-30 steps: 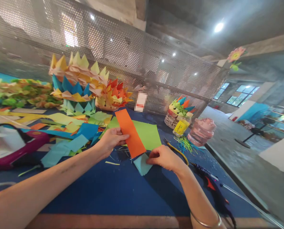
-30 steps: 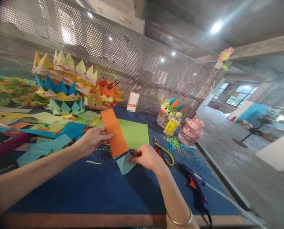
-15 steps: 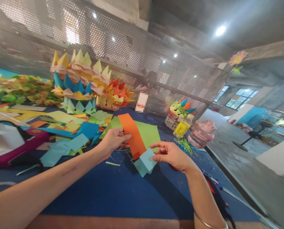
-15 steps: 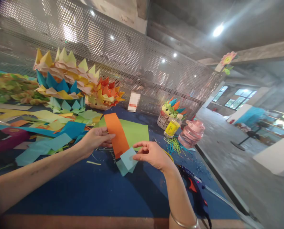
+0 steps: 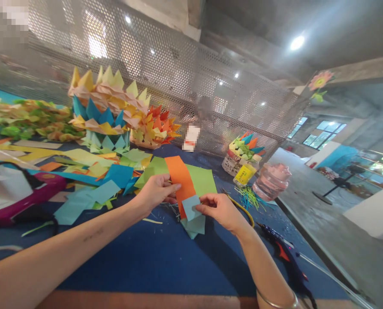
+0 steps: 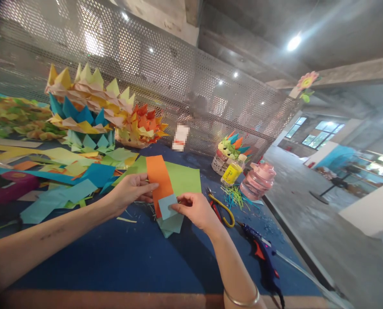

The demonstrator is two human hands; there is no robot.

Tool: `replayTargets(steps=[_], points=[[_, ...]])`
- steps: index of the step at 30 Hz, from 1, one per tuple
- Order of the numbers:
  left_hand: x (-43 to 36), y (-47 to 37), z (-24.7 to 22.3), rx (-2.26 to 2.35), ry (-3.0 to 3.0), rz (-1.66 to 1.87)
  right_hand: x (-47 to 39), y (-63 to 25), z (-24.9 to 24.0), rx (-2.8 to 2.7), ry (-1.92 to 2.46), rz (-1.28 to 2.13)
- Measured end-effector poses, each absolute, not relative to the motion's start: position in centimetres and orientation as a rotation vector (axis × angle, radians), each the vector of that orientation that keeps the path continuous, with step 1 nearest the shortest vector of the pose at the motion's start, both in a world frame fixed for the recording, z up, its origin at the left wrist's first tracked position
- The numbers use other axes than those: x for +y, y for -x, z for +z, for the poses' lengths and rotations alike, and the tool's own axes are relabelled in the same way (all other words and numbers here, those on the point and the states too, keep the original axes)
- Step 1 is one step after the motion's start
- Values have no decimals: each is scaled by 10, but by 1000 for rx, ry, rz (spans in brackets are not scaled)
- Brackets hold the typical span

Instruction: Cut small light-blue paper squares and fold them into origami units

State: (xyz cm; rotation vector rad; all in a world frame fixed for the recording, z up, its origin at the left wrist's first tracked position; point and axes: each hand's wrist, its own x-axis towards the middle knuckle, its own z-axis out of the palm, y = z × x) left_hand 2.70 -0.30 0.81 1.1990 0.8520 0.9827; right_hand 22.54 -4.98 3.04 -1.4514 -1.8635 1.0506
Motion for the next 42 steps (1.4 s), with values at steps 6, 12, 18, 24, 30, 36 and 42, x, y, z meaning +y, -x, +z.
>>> replayTargets(steps=[6, 12, 18, 24, 30, 36, 42], points=[[-6, -27, 9, 823, -1207, 1007, -49, -221, 28, -1827, 1476, 856], [-8, -27, 9, 738, -1285, 936, -49, -216, 28, -1748, 1467, 827], [-6, -32, 2, 711, -1299, 813, -49, -215, 26, -1705, 1469, 804], [-6, -32, 2, 719, -1273, 811, -49, -213, 24, -1703, 1482, 799], [-7, -32, 2, 698, -1262, 813, -49, -212, 23, -1664, 1505, 803], [-6, -32, 1, 691, -1278, 803, -49, -212, 23, -1659, 1508, 802], [-6, -32, 1, 690, -1280, 804, -49, -212, 23, -1650, 1514, 797]])
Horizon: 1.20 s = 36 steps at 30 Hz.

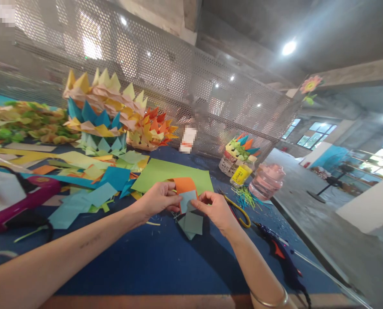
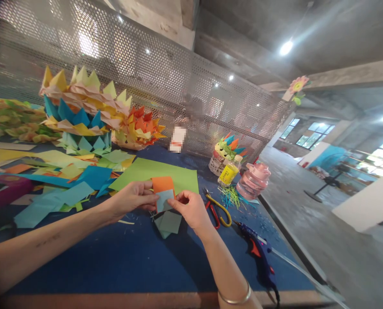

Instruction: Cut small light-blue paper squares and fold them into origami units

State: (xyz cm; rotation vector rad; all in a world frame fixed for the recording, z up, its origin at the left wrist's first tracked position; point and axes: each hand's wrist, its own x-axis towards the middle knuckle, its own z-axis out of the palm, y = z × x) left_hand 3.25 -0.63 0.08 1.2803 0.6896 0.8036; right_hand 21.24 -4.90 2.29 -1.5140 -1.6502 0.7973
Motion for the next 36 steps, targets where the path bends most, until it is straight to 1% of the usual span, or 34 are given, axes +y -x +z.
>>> replayTargets(steps=[36], points=[[-10, -32, 7, 701, -1272, 788, -49, -213, 20, -1651, 1510, 819]])
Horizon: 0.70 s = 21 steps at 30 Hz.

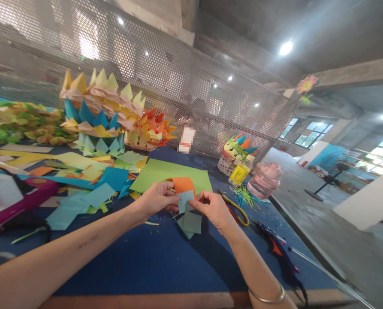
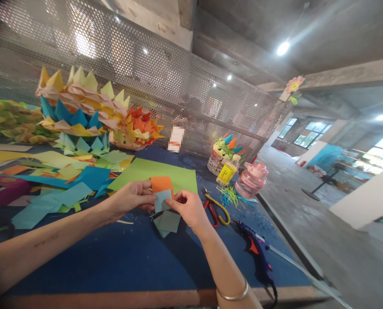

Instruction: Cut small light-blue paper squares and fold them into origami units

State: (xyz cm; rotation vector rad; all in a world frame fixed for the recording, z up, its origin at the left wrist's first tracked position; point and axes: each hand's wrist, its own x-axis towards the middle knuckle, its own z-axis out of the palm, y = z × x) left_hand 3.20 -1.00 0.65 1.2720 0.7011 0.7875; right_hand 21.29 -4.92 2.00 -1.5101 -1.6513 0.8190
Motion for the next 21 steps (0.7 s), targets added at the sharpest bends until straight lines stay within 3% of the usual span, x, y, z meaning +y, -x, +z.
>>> replayTargets(steps=[21], points=[[-13, -31, 6, 694, -1200, 768, -51, -210, 21, -1607, 1494, 866]])
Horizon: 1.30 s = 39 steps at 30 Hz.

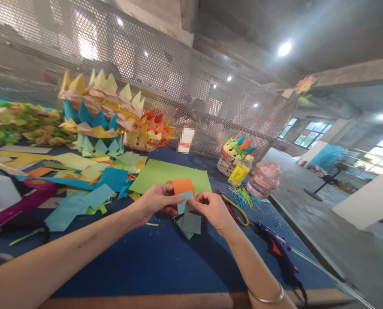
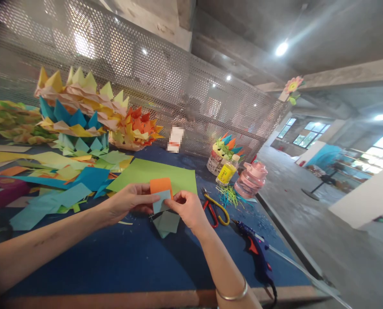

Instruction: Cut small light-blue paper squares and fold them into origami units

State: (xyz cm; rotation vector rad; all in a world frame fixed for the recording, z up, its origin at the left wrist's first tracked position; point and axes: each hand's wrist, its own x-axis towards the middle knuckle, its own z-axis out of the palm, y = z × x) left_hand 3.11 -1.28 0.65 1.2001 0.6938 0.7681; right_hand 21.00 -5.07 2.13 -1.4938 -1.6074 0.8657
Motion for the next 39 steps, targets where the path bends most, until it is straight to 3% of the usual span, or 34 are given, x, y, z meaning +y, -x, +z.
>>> replayTargets(steps=[18, 25, 31, 39], points=[[-14, -39, -3, 665, -891, 873, -53, -204, 27, -1769, 1488, 746], [-8, -34, 2, 704, -815, 911, -66, -269, 55, -1896, 1795, 78], [-10, -35, 2, 719, -819, 901, -84, -304, 27, -1962, 2286, -118], [-7, -31, 6, 716, -837, 943, -76, -300, 27, -1881, 2217, -2]])
